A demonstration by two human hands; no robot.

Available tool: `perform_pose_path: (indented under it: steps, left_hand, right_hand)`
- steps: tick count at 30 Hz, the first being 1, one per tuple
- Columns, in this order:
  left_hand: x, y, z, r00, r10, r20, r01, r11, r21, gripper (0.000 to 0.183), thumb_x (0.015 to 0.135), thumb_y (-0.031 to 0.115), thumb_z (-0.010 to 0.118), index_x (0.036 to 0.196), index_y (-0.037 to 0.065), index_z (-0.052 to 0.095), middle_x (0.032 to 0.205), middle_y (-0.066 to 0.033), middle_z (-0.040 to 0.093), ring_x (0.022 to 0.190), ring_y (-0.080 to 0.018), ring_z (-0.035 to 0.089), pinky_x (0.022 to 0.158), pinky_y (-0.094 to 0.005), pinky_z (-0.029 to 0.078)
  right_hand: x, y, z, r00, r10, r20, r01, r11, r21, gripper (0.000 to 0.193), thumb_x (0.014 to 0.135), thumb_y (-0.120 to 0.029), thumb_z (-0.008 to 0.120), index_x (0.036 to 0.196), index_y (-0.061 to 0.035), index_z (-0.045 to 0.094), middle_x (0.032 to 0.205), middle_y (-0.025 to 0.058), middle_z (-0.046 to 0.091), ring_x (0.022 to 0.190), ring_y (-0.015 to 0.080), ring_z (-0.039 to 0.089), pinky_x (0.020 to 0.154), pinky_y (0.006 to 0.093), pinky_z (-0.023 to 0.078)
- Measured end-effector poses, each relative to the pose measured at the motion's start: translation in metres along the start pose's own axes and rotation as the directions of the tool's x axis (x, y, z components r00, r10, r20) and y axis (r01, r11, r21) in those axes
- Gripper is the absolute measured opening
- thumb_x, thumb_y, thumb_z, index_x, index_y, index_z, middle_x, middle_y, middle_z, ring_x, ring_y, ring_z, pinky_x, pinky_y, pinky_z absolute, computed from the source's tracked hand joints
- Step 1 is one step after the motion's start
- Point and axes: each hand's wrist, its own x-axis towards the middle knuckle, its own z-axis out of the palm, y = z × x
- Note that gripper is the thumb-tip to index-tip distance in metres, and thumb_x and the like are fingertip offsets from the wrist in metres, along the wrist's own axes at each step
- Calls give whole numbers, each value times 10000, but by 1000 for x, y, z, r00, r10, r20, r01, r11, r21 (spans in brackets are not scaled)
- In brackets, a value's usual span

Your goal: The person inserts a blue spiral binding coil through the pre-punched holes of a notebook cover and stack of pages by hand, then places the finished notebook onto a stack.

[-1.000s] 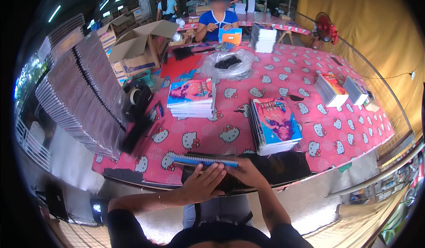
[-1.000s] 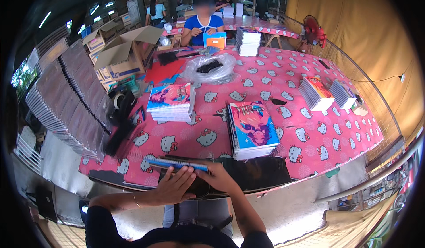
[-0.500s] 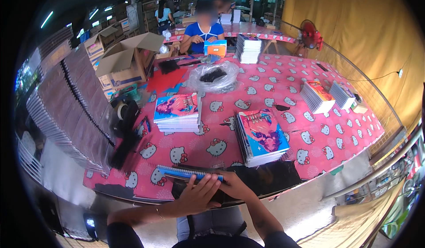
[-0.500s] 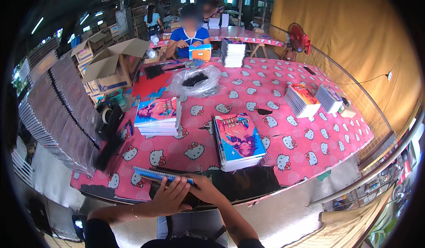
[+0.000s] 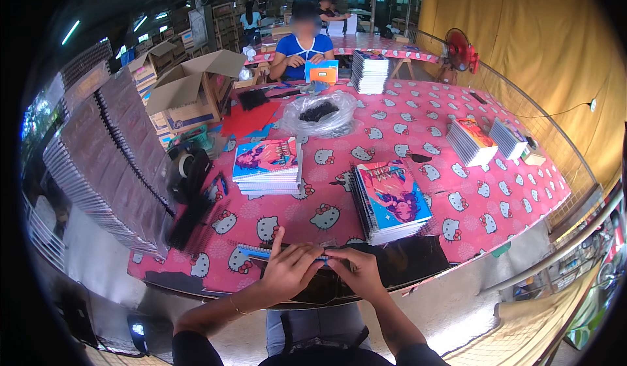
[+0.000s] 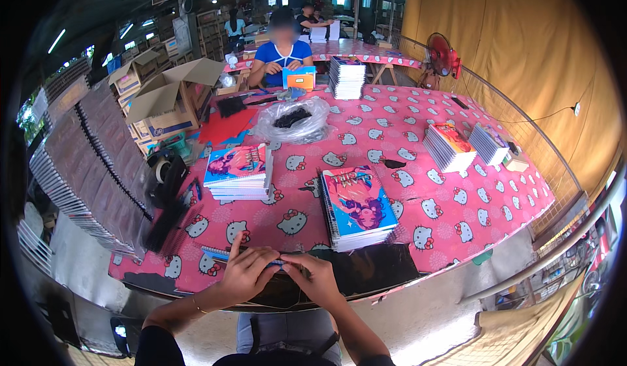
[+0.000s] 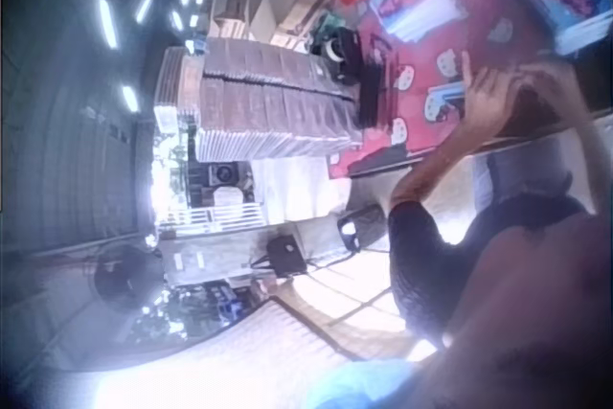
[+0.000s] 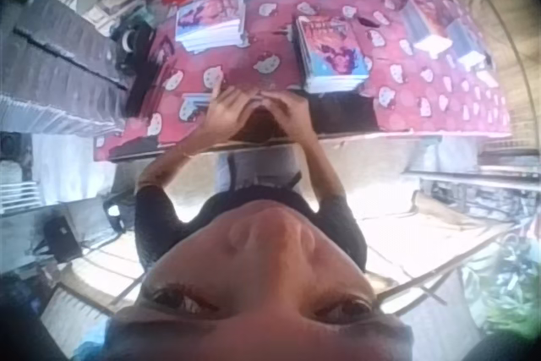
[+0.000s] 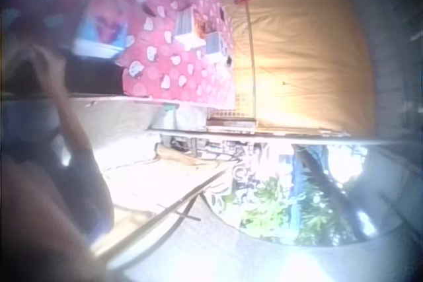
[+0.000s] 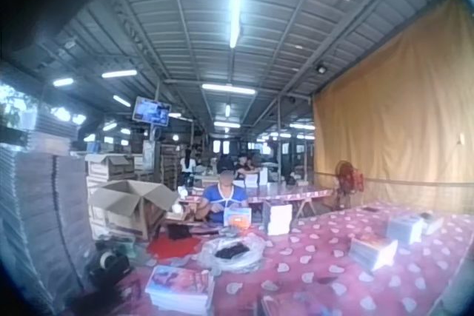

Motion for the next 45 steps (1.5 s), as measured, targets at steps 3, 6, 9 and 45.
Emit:
perform_pose_path:
  steps: [3,6,9,45]
  left_hand:
    - [2,-3,-4,1000,-14,15,14,1000,-4,192,919,185,706,1075,75,683,1005,-58,724,1008,-223,699,1195,-609,196]
    - [2,0,-7,999,-5,37,5,1000,-2,151,918,167,704,1039,80,690,961,-54,724,984,-219,704,1199,-576,217]
    - [3,-1,-10,998,10,67,-9,1000,-14,174,909,161,711,1058,74,687,948,-60,716,958,-228,701,1164,-545,300]
    - [145,-64,121,880,459,118,-421,872,-250,427,881,12,622,1295,110,657,1388,-129,603,1298,-303,579,1064,-414,526]
  right_hand:
    - [7,-6,-14,994,47,96,-48,999,8,203,905,-82,741,1103,-38,740,895,109,739,747,153,692,659,267,517]
    - [15,-4,-28,966,106,237,-115,993,23,135,911,-83,710,1031,-27,730,840,104,728,680,171,684,620,290,511]
    - [30,-17,-37,925,23,378,4,998,-70,96,860,-68,736,949,-34,721,812,80,700,677,167,654,630,301,505]
    - [-5,93,-169,829,270,-489,-349,934,-75,405,1003,-85,488,1384,3,598,704,-35,446,624,56,376,552,256,333]
